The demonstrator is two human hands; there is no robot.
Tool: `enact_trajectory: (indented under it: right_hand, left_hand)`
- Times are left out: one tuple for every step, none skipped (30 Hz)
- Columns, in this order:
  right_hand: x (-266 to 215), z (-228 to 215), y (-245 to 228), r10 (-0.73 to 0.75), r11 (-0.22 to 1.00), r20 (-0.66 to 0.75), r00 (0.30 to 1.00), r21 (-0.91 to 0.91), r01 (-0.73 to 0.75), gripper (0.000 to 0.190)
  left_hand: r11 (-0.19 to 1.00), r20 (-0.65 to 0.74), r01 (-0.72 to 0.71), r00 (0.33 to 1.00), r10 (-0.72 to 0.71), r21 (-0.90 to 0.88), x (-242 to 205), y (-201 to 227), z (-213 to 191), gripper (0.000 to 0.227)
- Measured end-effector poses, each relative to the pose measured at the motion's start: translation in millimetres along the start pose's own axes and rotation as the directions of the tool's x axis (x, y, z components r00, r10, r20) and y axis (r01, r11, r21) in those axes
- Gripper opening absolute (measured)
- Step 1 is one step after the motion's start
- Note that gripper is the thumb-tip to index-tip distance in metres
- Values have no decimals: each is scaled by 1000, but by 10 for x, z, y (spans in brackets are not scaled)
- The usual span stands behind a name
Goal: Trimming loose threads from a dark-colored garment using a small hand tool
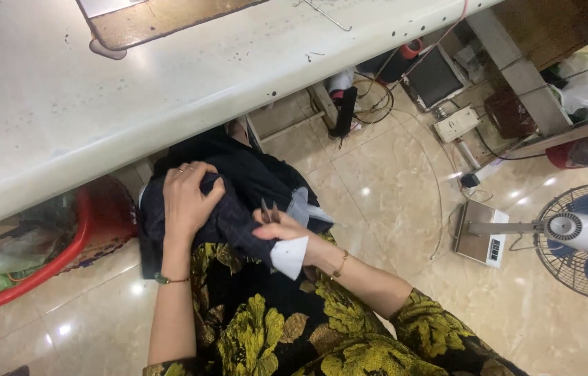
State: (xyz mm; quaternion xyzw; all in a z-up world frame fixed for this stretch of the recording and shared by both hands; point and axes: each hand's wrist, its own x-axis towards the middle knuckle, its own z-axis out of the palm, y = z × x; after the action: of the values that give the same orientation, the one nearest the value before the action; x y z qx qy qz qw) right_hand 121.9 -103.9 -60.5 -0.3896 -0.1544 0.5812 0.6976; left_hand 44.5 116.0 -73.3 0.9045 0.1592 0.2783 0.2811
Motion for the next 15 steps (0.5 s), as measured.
enact_trajectory:
  right_hand:
    - [42,-102,42,2,1000,-1,1000,2,-2,17]
    - [90,-207,74,-40,999,-12,999,-15,39,22]
    - [138,-309,108,-82,996,-22,996,-33,81,27]
    - [130,-330,83,-79,996,-20,997,-33,78,27]
    - [123,-352,58,-117,990,-67,991,-89,111,28]
    - [106,-372,34,-155,980,-113,981,-145,138,29]
    - [82,-342,-23,-149,981,-112,983,-144,132,29]
    - [64,-315,-77,-165,973,-116,980,-180,142,29]
    - [47,-289,-129,-181,964,-119,976,-217,152,28]
    - [39,-295,-114,-175,966,-117,978,-215,147,28]
    - [29,-300,-100,-187,958,-121,975,-240,154,28]
    - [28,-303,-89,-201,950,-124,972,-266,162,29]
    - [29,-273,-103,-196,951,-121,973,-265,158,29]
    - [18,-239,-94,-212,947,-147,966,-276,166,27]
    - [7,-203,-82,-228,942,-172,958,-287,172,26]
  left_hand:
    - [1000,2,2,1000,-2,0,5,33,-12,15]
    - [995,-85,-38,995,45,88,17,67,-25,19]
    - [982,-167,-69,981,99,178,28,101,-40,30]
    - [982,-169,-66,981,97,180,-36,131,-3,30]
    - [919,-266,2,957,112,394,-99,160,34,35]
    - [809,-352,92,925,146,580,-171,197,73,41]
    - [808,-352,97,925,141,581,-264,346,91,41]
    - [919,-394,153,919,3,363,-355,489,112,24]
    - [970,-403,207,904,-141,124,-446,633,135,11]
    - [969,-403,213,903,-146,126,-566,749,160,11]
    - [955,-376,275,878,-297,-114,-684,868,184,10]
    - [881,-316,324,844,-434,-344,-795,984,206,11]
    - [880,-318,328,841,-437,-343,-756,1089,124,11]
    - [875,-258,285,879,-402,-392,-743,1199,38,12]
    - [862,-199,244,912,-360,-444,-731,1305,-48,15]
